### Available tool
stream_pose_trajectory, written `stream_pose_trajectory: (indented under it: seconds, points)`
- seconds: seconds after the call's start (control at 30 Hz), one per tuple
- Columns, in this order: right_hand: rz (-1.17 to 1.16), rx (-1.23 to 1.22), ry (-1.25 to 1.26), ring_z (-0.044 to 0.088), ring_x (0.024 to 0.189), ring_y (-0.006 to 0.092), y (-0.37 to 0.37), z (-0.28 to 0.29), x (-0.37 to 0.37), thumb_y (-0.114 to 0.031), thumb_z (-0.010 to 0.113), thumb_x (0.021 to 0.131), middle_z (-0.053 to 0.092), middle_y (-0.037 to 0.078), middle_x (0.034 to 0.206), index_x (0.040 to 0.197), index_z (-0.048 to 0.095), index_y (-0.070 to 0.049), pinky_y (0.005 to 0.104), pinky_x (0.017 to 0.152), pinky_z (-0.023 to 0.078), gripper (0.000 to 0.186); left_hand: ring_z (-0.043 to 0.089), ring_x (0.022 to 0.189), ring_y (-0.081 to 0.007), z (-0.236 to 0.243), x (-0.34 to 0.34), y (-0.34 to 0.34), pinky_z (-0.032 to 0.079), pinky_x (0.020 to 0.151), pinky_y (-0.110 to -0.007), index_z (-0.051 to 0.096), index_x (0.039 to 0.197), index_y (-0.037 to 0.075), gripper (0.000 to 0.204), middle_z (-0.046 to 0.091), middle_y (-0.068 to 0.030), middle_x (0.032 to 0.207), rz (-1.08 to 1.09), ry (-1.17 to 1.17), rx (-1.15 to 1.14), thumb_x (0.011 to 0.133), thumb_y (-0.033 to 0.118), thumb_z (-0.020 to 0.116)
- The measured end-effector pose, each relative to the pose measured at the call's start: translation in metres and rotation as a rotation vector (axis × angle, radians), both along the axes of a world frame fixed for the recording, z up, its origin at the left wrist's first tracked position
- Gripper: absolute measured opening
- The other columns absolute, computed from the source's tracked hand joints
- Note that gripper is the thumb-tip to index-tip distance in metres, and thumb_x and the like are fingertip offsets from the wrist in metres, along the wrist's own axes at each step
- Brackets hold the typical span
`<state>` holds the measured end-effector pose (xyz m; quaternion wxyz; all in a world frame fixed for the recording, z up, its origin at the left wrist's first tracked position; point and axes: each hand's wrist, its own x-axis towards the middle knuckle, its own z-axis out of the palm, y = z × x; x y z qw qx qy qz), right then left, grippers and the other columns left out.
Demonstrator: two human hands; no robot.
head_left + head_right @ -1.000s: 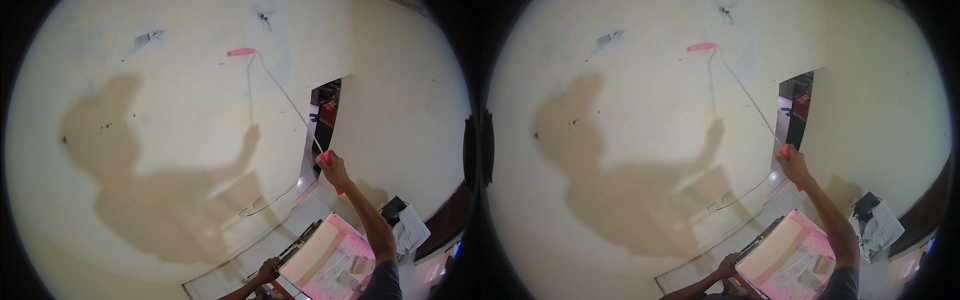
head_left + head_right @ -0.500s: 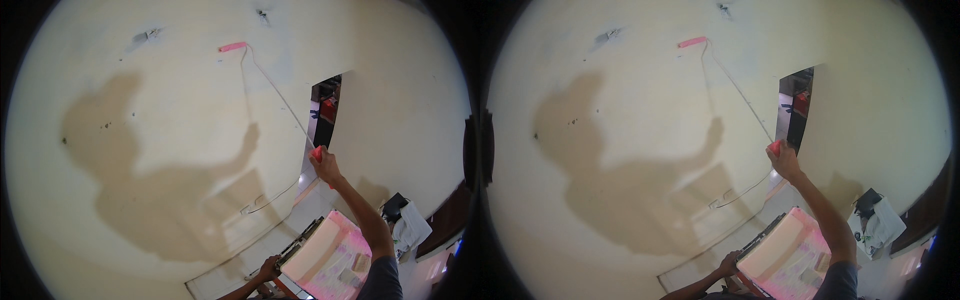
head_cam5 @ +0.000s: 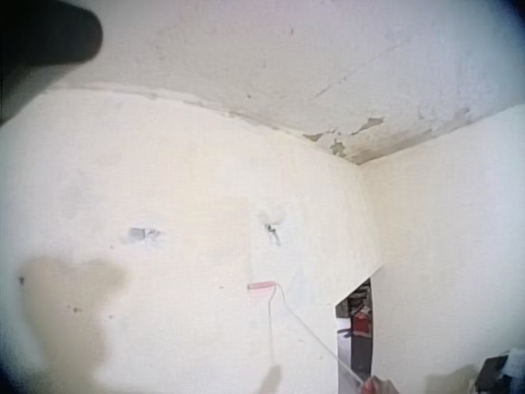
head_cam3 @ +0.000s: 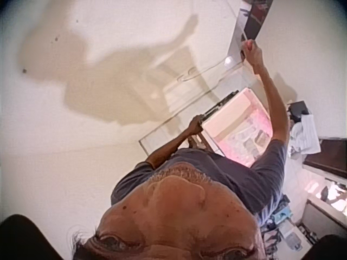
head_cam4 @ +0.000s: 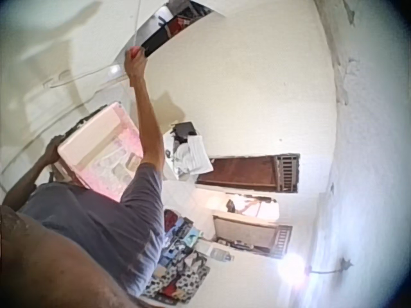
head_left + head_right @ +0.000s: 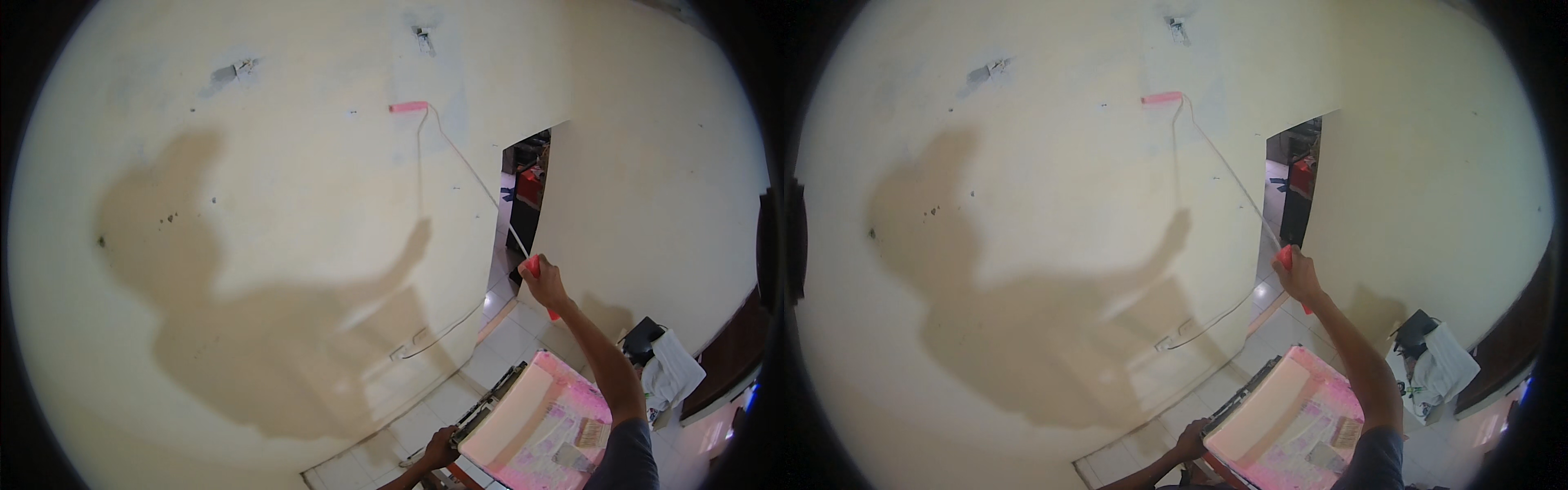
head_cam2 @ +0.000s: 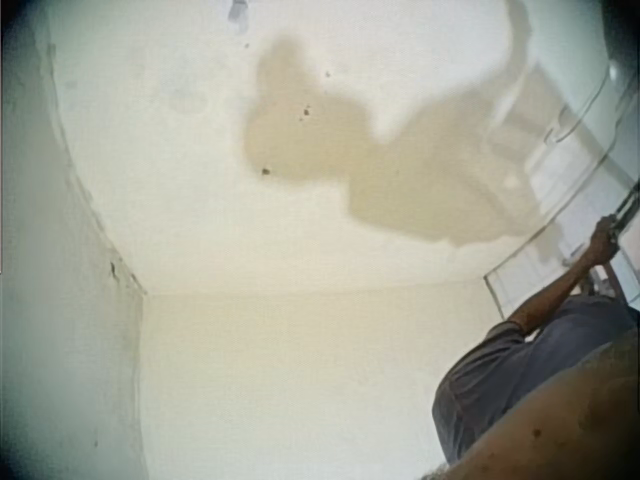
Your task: The person paints an interior wall using a roller and a brush, applying paint from a tray.
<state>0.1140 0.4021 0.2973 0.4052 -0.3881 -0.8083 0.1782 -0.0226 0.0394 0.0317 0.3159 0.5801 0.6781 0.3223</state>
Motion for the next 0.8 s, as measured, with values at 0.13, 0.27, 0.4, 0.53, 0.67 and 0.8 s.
stream_pose_trajectory:
  seconds: [0.13,0.27,0.4,0.53,0.67,0.8]
  points:
    - [0.010,0.116,0.059,0.060,0.072,0.0442,0.027,0.034,-0.015,-0.031,0.061,0.082,0.059,0.027,0.073,0.089,0.047,0.005,0.0463,0.060,0.048,0.039,0.052,0.102,-0.0359,-0.002,-0.002,0.001,0.044,0.086,-0.044,0.052,0.112,0.011,0.047,0.056,-0.0181,0.106,-0.013,0.030,-0.006,0.070,0.023,0.069]
    - [-0.001,0.076,0.041,0.059,0.074,0.0449,0.038,0.058,-0.025,-0.031,0.061,0.082,0.059,0.027,0.075,0.090,0.047,0.005,0.0476,0.062,0.047,0.040,0.052,0.102,-0.0354,-0.004,-0.003,-0.001,0.043,0.087,-0.043,0.052,0.111,0.010,0.047,0.057,-0.0175,0.104,-0.012,0.033,-0.015,0.069,0.021,0.070]
    - [0.013,0.020,-0.030,0.059,0.073,0.0453,0.041,0.013,-0.008,-0.031,0.060,0.083,0.059,0.026,0.075,0.090,0.047,0.004,0.0472,0.063,0.046,0.038,0.051,0.103,-0.0351,-0.003,-0.004,0.001,0.043,0.087,-0.042,0.051,0.113,0.010,0.049,0.055,-0.0174,0.108,-0.053,0.015,-0.013,0.069,0.021,0.070]
    - [0.042,-0.115,-0.054,0.059,0.071,0.0448,0.019,-0.017,0.022,-0.030,0.059,0.084,0.058,0.026,0.074,0.090,0.047,0.003,0.0465,0.063,0.047,0.035,0.051,0.104,-0.0349,-0.001,-0.002,-0.004,0.043,0.088,-0.042,0.050,0.114,0.010,0.051,0.055,-0.0175,0.109,-0.012,0.022,0.015,0.069,0.021,0.071]
    - [0.029,-0.013,-0.024,0.059,0.070,0.0434,0.027,0.006,0.002,-0.030,0.060,0.083,0.059,0.024,0.073,0.090,0.047,0.003,0.0460,0.063,0.047,0.035,0.051,0.104,-0.0350,-0.005,-0.003,-0.004,0.043,0.088,-0.042,0.050,0.115,0.010,0.053,0.055,-0.0174,0.109,-0.021,0.060,0.000,0.068,0.022,0.071]
    - [-0.014,-0.081,-0.024,0.059,0.071,0.0429,0.020,0.018,-0.009,-0.032,0.061,0.082,0.059,0.024,0.074,0.090,0.048,0.003,0.0457,0.064,0.047,0.037,0.051,0.104,-0.0350,0.005,-0.003,-0.004,0.043,0.088,-0.042,0.050,0.113,0.010,0.050,0.055,-0.0173,0.108,-0.033,0.045,0.069,0.070,0.022,0.069]
